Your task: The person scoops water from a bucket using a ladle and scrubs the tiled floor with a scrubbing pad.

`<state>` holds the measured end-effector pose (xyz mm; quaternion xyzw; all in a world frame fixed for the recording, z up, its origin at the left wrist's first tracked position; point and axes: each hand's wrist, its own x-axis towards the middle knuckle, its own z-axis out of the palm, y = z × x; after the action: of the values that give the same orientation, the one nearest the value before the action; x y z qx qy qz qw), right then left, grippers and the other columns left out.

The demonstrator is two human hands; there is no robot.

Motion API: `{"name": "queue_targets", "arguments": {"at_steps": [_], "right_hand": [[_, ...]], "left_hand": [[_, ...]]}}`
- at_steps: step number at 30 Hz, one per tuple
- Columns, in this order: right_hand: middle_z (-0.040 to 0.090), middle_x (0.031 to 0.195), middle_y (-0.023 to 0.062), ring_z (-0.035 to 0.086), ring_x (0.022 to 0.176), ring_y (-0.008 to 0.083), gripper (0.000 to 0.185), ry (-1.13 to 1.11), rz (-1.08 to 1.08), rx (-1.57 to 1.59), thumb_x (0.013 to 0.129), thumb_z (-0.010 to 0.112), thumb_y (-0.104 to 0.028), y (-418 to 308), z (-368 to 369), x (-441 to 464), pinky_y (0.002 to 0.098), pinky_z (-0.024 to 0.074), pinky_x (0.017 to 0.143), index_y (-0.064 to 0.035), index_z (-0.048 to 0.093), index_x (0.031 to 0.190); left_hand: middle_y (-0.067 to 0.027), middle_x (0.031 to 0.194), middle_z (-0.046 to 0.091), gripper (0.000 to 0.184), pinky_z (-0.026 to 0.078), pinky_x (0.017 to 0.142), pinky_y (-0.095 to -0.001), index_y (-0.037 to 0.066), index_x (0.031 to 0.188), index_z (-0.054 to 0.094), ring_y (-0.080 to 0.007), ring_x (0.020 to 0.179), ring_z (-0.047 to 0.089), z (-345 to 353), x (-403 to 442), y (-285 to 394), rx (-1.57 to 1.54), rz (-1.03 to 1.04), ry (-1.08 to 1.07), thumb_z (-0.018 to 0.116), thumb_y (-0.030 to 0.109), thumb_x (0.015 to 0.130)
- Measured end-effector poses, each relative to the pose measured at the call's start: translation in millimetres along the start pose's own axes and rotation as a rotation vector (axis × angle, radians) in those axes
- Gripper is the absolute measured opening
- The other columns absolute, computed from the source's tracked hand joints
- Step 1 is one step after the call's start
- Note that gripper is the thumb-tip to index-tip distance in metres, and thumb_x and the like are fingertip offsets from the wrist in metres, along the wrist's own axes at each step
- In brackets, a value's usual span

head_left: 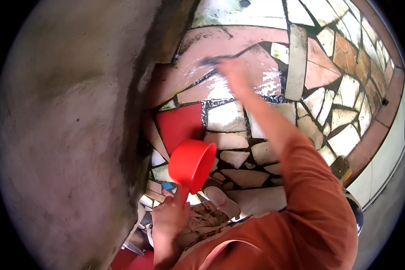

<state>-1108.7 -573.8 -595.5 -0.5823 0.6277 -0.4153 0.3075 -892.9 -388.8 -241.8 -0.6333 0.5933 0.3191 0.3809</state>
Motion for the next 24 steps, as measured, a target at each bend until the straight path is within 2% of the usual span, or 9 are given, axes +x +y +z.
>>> {"name": "queue_targets", "arguments": {"at_steps": [2, 3, 5, 10, 13, 17, 20, 22, 24], "right_hand": [[0.055, 0.119, 0.0167, 0.052, 0.111, 0.0319, 0.03, -0.054, 0.241, -0.324, 0.082, 0.05, -0.003, 14, -108, 21, 0.0426, 0.0383, 0.097, -0.005, 0.06, 0.11], [0.056, 0.118, 0.0159, 0.051, 0.112, 0.0304, 0.032, 0.25, -0.048, -0.597, 0.078, 0.051, 0.001, 49, -137, 23, 0.0408, 0.0398, 0.095, -0.0045, 0.061, 0.109], [0.056, 0.121, 0.0171, 0.05, 0.114, 0.0314, 0.034, 0.25, 0.304, -0.778, 0.077, 0.06, -0.007, 68, -189, 39, 0.0412, 0.0386, 0.097, -0.0057, 0.062, 0.111], [0.057, 0.123, 0.0171, 0.052, 0.111, 0.0355, 0.042, 0.17, -0.034, -0.631, 0.077, 0.067, -0.017, -46, -95, 108, 0.0424, 0.0415, 0.096, -0.0068, 0.06, 0.118], [0.055, 0.107, 0.0121, 0.051, 0.098, 0.0308, 0.025, -0.038, -0.342, -0.649, 0.082, 0.051, -0.011, -89, 14, 101, 0.0386, 0.0485, 0.082, -0.0056, 0.066, 0.101], [0.058, 0.106, 0.0094, 0.05, 0.104, 0.0278, 0.023, -0.332, -0.242, -0.694, 0.082, 0.053, -0.013, -102, 121, 81, 0.0373, 0.0475, 0.083, -0.0066, 0.067, 0.099], [0.06, 0.102, 0.01, 0.051, 0.104, 0.0262, 0.019, -0.419, -0.355, -0.934, 0.079, 0.056, -0.011, -78, 71, 90, 0.0395, 0.0446, 0.084, -0.0032, 0.067, 0.093], [0.061, 0.1, 0.0118, 0.053, 0.1, 0.0274, 0.016, -0.337, 0.209, -0.79, 0.077, 0.06, -0.01, -50, 20, 117, 0.0406, 0.0424, 0.085, -0.003, 0.067, 0.089], [0.061, 0.098, 0.0122, 0.054, 0.098, 0.0287, 0.015, -0.139, 0.008, -0.749, 0.076, 0.06, -0.009, -60, -10, 101, 0.0404, 0.0425, 0.085, -0.0039, 0.067, 0.089]], "left_hand": [[-0.0192, 0.091, 0.065, 0.061, 0.052, 0.068, -0.0468, 0.011, 0.136, 0.043, -0.0369, 0.076, 0.064, -2, -3, 2, -0.067, 0.067, 0.061, 0.061, 0.028, 0.08], [-0.0192, 0.091, 0.065, 0.061, 0.052, 0.068, -0.0468, 0.011, 0.136, 0.043, -0.0369, 0.076, 0.064, -5, -5, 1, -0.064, 0.075, 0.082, 0.061, 0.028, 0.08], [-0.0195, 0.093, 0.064, 0.062, 0.052, 0.067, -0.0462, 0.01, 0.136, 0.043, -0.0368, 0.073, 0.065, -9, -10, 3, -0.045, 0.116, 0.084, 0.061, 0.028, 0.08], [-0.0174, 0.084, 0.064, 0.063, 0.052, 0.061, -0.0455, 0.01, 0.136, 0.044, -0.034, 0.065, 0.065, -14, -20, 3, -0.041, 0.112, 0.089, 0.062, 0.031, 0.08], [-0.0156, 0.08, 0.063, 0.063, 0.051, 0.057, -0.0449, 0.01, 0.135, 0.046, -0.0332, 0.063, 0.064, -14, -22, -2, -0.058, 0.08, 0.067, 0.064, 0.032, 0.079], [-0.0136, 0.076, 0.062, 0.062, 0.051, 0.053, -0.0436, 0.011, 0.133, 0.048, -0.0324, 0.06, 0.064, -13, -16, -2, -0.058, 0.057, 0.079, 0.065, 0.03, 0.077], [-0.0092, 0.07, 0.06, 0.059, 0.051, 0.048, -0.0417, 0.01, 0.132, 0.049, -0.0274, 0.049, 0.061, -12, -22, -3, -0.034, 0.108, 0.2, 0.063, 0.03, 0.078], [-0.0093, 0.071, 0.06, 0.059, 0.051, 0.048, -0.0415, 0.01, 0.133, 0.048, -0.0275, 0.049, 0.061, -9, -15, -7, -0.058, 0.137, 0.243, 0.062, 0.03, 0.079], [-0.0099, 0.072, 0.06, 0.06, 0.051, 0.049, -0.0412, 0.01, 0.134, 0.047, -0.0282, 0.052, 0.062, -16, -20, -5, -0.079, 0.164, 0.204, 0.062, 0.031, 0.08]]}}
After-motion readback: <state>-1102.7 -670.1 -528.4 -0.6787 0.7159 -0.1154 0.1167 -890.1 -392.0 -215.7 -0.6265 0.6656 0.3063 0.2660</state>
